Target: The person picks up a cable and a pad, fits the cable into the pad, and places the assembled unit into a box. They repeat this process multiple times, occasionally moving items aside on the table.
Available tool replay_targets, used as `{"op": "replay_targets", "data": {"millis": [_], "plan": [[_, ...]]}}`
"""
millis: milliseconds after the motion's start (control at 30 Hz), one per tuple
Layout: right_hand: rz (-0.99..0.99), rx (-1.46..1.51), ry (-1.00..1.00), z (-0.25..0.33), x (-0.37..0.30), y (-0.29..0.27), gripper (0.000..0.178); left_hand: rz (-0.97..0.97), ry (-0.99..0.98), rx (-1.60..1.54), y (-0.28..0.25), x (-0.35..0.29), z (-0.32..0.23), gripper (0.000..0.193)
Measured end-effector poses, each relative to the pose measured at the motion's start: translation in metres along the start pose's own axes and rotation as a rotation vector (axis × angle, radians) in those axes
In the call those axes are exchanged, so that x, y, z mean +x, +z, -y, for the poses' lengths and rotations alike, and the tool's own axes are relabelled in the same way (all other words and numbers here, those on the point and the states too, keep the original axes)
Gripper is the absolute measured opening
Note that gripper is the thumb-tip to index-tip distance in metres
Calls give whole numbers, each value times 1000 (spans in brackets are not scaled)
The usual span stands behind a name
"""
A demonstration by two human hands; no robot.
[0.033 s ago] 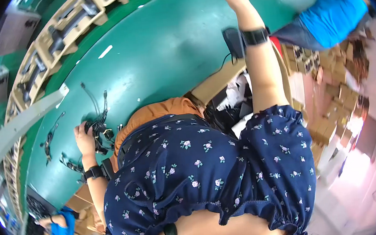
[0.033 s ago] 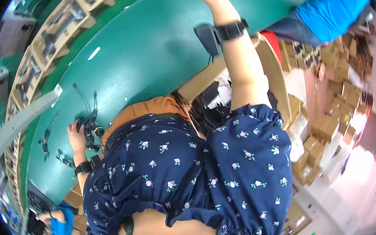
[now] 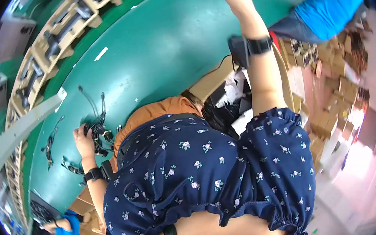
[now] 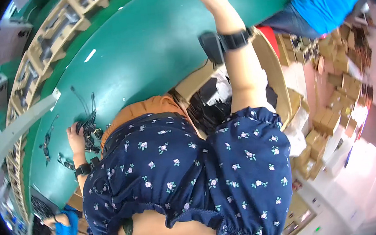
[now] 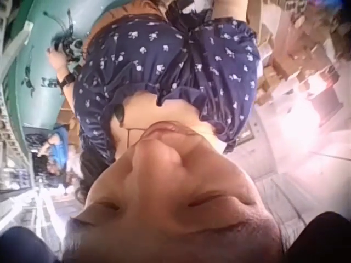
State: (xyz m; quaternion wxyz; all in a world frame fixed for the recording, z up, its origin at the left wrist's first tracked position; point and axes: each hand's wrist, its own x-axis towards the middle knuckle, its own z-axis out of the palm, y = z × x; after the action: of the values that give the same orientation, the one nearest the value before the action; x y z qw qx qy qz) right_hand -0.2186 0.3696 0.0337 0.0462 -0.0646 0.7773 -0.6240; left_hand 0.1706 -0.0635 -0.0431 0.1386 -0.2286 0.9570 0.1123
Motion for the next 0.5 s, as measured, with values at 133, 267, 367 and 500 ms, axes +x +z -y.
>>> {"op": "replay_targets", "data": {"millis": [133,267,367,500], "plan": [[-207,440,156,2,-105,-26,25,37,33,38,4,9,20,32],[-347,704,481,-53,-200,-23,22,105,106,83,8,26,45,33],[-509,580,696,-124,-268,-15,24,153,188,102,3,33,37,33],[-818,-221,756,-246,-372,-33,13,236,125,145,5,43,47,33]]}}
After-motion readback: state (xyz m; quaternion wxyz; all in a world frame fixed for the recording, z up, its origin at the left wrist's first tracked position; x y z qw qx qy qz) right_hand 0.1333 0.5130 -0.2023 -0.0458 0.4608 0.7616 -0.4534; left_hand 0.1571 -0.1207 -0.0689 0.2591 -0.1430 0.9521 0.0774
